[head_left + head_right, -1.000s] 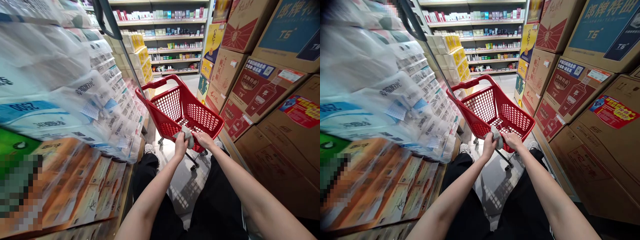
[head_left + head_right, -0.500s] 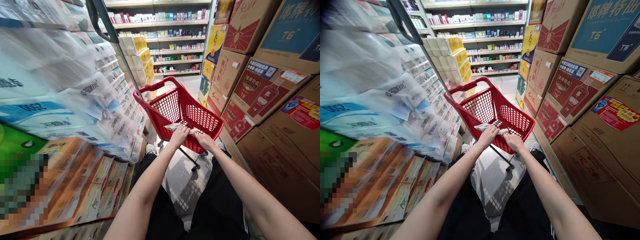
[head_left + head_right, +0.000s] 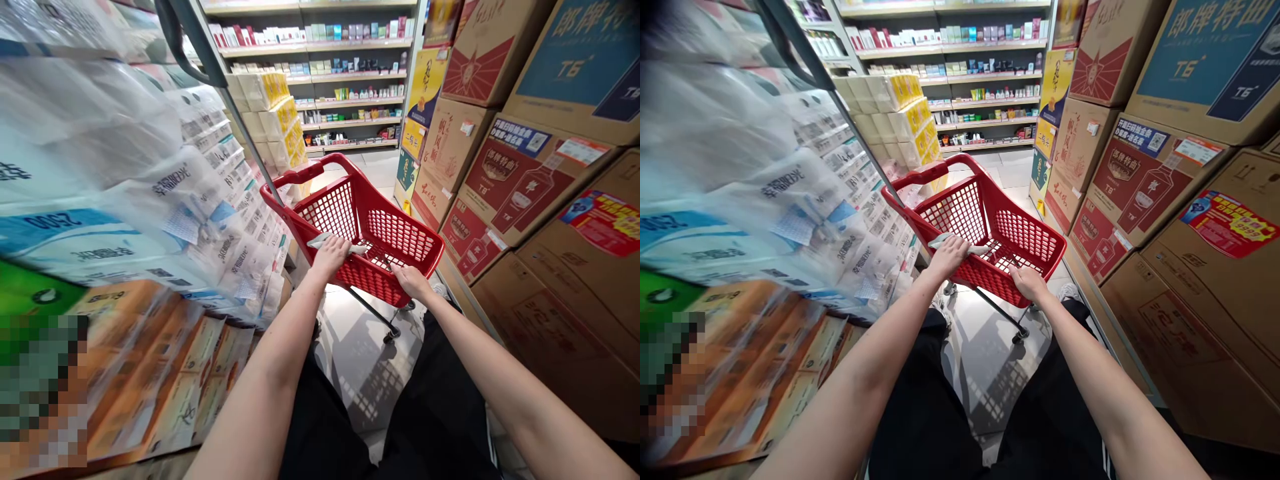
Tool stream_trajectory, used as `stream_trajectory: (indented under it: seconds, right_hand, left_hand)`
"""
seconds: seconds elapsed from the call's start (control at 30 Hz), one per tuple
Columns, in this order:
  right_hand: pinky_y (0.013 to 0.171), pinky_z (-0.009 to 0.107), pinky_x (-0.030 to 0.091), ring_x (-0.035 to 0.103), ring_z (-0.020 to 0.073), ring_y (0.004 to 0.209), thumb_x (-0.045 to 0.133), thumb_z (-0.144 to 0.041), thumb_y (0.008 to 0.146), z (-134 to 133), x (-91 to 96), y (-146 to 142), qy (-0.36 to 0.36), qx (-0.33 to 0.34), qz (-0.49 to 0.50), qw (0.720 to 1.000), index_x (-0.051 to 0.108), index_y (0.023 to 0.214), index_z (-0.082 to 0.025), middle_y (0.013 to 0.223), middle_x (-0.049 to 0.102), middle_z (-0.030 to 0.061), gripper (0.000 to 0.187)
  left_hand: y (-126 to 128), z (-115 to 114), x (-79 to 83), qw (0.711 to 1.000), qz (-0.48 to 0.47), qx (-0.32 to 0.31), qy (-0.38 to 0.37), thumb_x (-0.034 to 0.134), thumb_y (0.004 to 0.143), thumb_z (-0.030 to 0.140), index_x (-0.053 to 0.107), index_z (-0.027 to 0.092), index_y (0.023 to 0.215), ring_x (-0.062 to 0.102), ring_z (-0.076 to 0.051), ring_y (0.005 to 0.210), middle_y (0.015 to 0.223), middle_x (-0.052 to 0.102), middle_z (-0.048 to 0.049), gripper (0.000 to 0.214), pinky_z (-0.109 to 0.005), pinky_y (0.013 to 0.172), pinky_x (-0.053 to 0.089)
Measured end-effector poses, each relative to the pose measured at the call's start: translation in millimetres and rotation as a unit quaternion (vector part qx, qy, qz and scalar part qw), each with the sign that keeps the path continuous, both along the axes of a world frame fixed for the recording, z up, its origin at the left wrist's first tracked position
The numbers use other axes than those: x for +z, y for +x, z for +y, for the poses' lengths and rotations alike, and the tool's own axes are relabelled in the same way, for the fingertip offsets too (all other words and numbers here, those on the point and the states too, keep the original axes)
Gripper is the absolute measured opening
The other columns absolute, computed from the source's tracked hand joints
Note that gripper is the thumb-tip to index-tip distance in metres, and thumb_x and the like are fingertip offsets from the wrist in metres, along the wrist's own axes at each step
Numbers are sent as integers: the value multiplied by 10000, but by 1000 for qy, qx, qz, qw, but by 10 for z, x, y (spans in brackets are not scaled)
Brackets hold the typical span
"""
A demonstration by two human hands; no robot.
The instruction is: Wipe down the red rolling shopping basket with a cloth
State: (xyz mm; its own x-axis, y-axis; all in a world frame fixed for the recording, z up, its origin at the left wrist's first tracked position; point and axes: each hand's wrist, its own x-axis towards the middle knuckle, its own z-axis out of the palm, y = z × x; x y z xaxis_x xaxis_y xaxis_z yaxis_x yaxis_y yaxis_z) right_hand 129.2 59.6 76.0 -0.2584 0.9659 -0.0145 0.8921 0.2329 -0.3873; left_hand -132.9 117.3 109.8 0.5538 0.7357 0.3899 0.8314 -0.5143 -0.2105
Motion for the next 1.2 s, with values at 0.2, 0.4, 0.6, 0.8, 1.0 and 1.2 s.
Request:
stream_trajectory:
  seconds: [0.2, 0.4, 0.6, 0.8, 1.0, 1.2]
  right_hand:
    - [737, 265, 376, 602, 204, 911, 33, -559, 902, 93, -20, -2, -36, -55, 0, 998, 673, 912, -198, 943, 675, 99, 735]
    - [790, 241, 383, 594, 185, 980, 72, -512, 925, 47, 26, 38, -12, -48, 17, 999, 597, 1129, -220, 1053, 661, 71, 635]
    - [748, 234, 386, 613, 195, 902, 115, -420, 944, -38, 140, 57, -11, -41, -5, 999, 676, 971, -176, 894, 698, 81, 612]
    - [724, 235, 380, 615, 194, 870, 116, -423, 942, -31, 152, 74, -10, -36, -5, 999, 699, 895, -185, 842, 701, 68, 632]
    - [717, 235, 367, 614, 189, 822, 97, -450, 940, 27, 93, 133, -13, -47, 10, 999, 699, 833, -177, 840, 694, 76, 670]
    - [679, 228, 365, 613, 173, 796, 84, -501, 928, 86, 14, 194, -6, -52, 10, 999, 682, 753, -173, 851, 686, 88, 704]
  left_hand:
    - [603, -279, -211, 998, -49, 20, -44, 356, 858, 190, 501, 147, 1122, 453, -231, 1108, 1034, 562, -105, 304, -456, 1094, 150]
    - [1015, -602, -290, 990, -69, -84, -90, 421, 838, 289, 329, 119, 1322, 340, -217, 1252, 1330, 420, -119, 521, -393, 1100, 148]
    - [705, -399, -109, 984, -8, -143, -103, 357, 905, 229, 459, 195, 1185, 498, -159, 1063, 1090, 572, -66, 300, -312, 970, 317]
    - [383, -152, -22, 989, 20, -131, -71, 381, 900, 238, 494, 182, 1116, 512, -176, 990, 1012, 575, -72, 250, -321, 921, 341]
    - [57, 28, 34, 998, -19, -63, -13, 382, 887, 209, 516, 163, 1065, 485, -203, 1026, 976, 566, -90, 227, -387, 989, 302]
    - [253, -42, -77, 998, -48, 12, 27, 339, 885, 170, 529, 150, 985, 485, -220, 996, 920, 565, -93, 215, -439, 1024, 261]
